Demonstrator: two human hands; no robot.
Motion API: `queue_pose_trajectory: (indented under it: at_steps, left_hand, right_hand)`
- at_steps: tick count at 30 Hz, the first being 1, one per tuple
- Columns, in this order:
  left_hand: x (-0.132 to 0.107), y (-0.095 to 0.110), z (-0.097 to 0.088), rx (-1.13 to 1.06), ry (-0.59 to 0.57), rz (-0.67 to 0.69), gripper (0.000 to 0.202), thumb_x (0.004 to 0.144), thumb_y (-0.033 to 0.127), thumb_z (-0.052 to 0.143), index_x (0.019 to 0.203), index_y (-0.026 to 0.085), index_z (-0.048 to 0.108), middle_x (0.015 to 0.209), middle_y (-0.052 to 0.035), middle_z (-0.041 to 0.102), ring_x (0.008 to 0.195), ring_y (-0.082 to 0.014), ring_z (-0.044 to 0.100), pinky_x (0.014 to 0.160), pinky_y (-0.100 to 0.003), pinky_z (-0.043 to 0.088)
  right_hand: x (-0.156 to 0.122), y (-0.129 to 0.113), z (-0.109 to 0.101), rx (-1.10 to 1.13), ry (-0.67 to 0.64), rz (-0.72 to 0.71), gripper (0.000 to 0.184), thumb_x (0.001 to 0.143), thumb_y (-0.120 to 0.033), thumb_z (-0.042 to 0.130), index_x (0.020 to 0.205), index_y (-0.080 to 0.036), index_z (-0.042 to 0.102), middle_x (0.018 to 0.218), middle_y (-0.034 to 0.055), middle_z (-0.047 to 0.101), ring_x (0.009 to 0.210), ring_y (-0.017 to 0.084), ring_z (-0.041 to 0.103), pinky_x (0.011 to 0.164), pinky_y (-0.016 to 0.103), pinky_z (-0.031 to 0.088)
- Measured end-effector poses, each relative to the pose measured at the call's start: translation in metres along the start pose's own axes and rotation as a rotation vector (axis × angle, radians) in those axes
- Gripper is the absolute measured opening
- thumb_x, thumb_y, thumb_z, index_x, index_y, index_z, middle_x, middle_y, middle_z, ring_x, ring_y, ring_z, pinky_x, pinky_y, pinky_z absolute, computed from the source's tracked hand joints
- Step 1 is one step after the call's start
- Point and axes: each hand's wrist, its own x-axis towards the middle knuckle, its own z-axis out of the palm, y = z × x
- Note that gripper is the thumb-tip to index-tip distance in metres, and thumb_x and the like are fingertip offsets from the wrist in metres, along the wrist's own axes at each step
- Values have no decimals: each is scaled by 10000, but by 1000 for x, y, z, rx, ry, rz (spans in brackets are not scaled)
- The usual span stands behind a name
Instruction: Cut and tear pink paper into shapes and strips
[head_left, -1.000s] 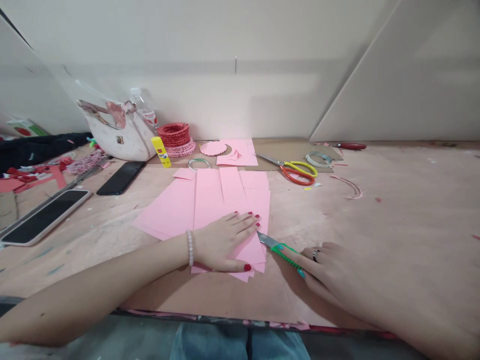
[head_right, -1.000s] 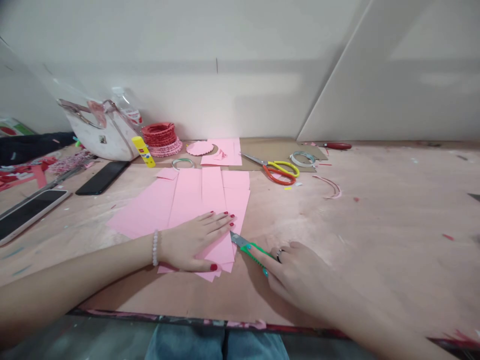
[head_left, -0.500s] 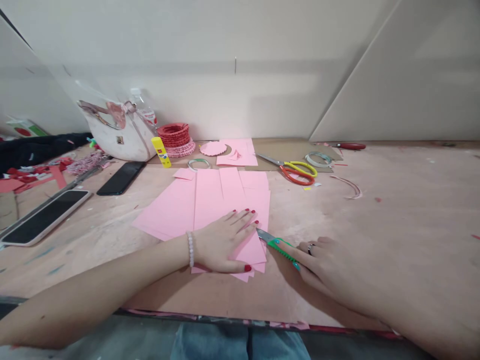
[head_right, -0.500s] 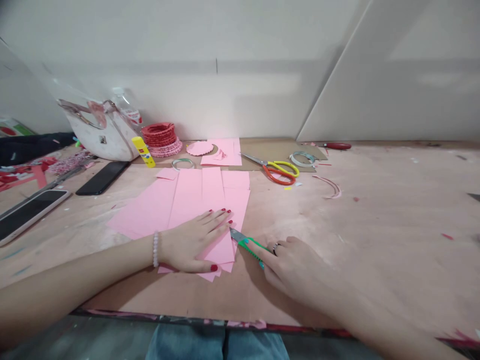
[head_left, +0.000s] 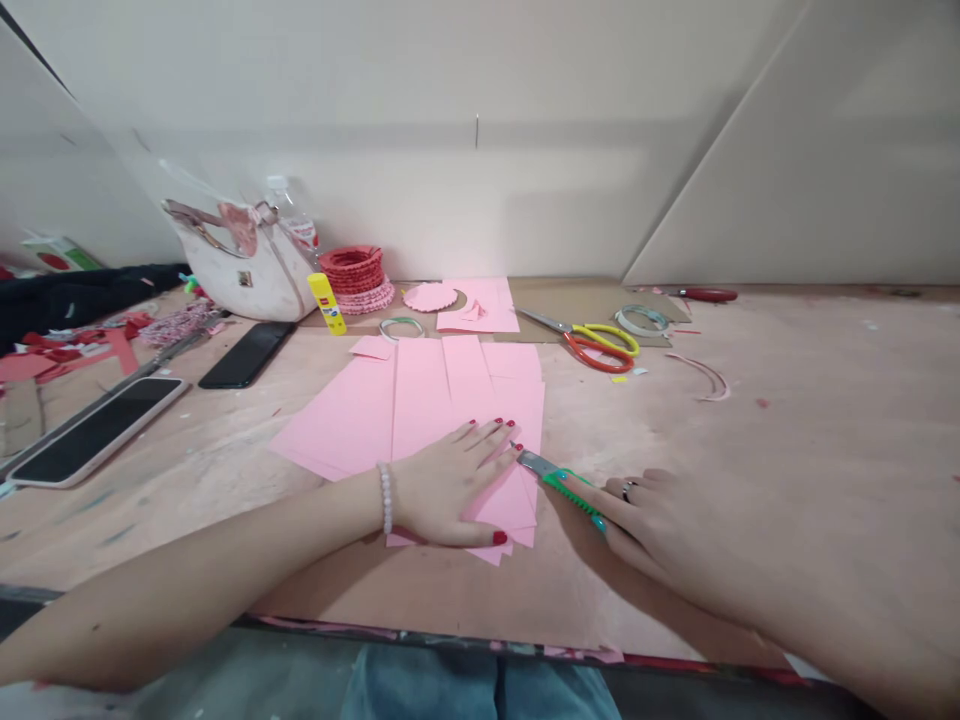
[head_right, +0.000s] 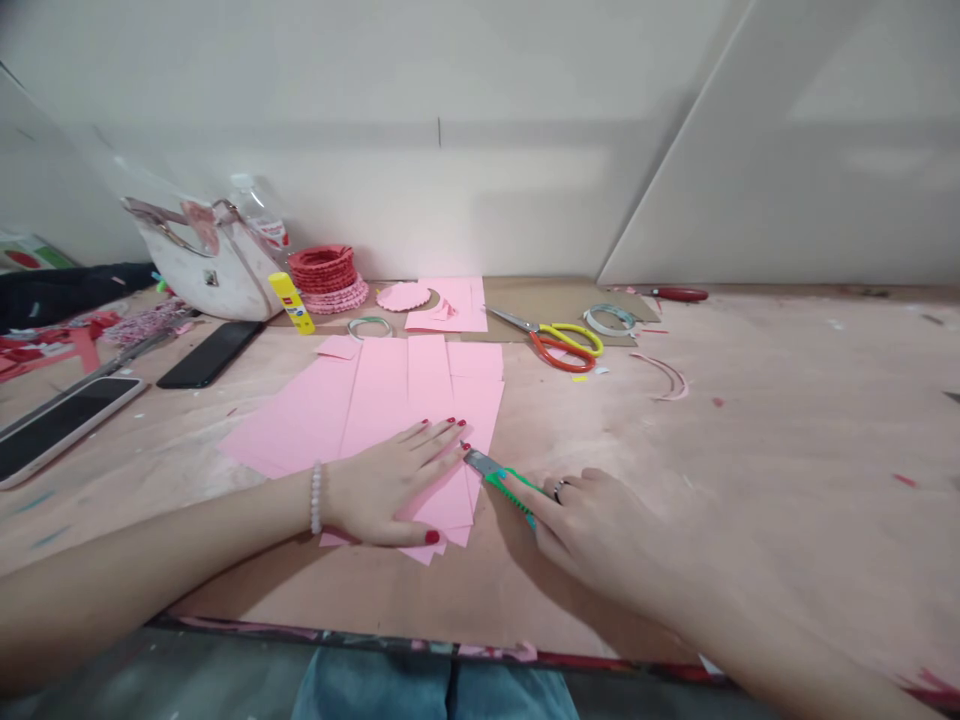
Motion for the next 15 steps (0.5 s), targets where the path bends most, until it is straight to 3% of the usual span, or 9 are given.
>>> queue_pose_trajectory:
  at_steps: [6,12,15]
  left_hand:
    - [0,1,-2,11,-2,-9,876,819,668,337,1409,33,216,1490,-210,92,1377,-340,76,1101,-483,118]
    - [9,-8,-15,-5,-46,-120,730,910,561,198,1414,35,216,1483,-170,186,1375,-241,175,1111,-352,150]
    - [14,-15,-13,45,-14,-183,801,879,609,251,1422,25,184,1491,-185,128,1381,-296,110,1108,-414,124]
  right_hand:
    - [11,0,-7,-59,-55,-47,435,837,-161,368,1240,-164,531,456,-16,477,420,137,320,515,323,133]
    - [4,1,-1,4,-27,-54,425,843,-164,385,1249,-167,510,575,-4,551,447,122,361,510,333,121]
    - [3,1,0,24,-11,-58,459,829,-120,367,1273,-153,476,643,3,593,450,121,368,508,336,111]
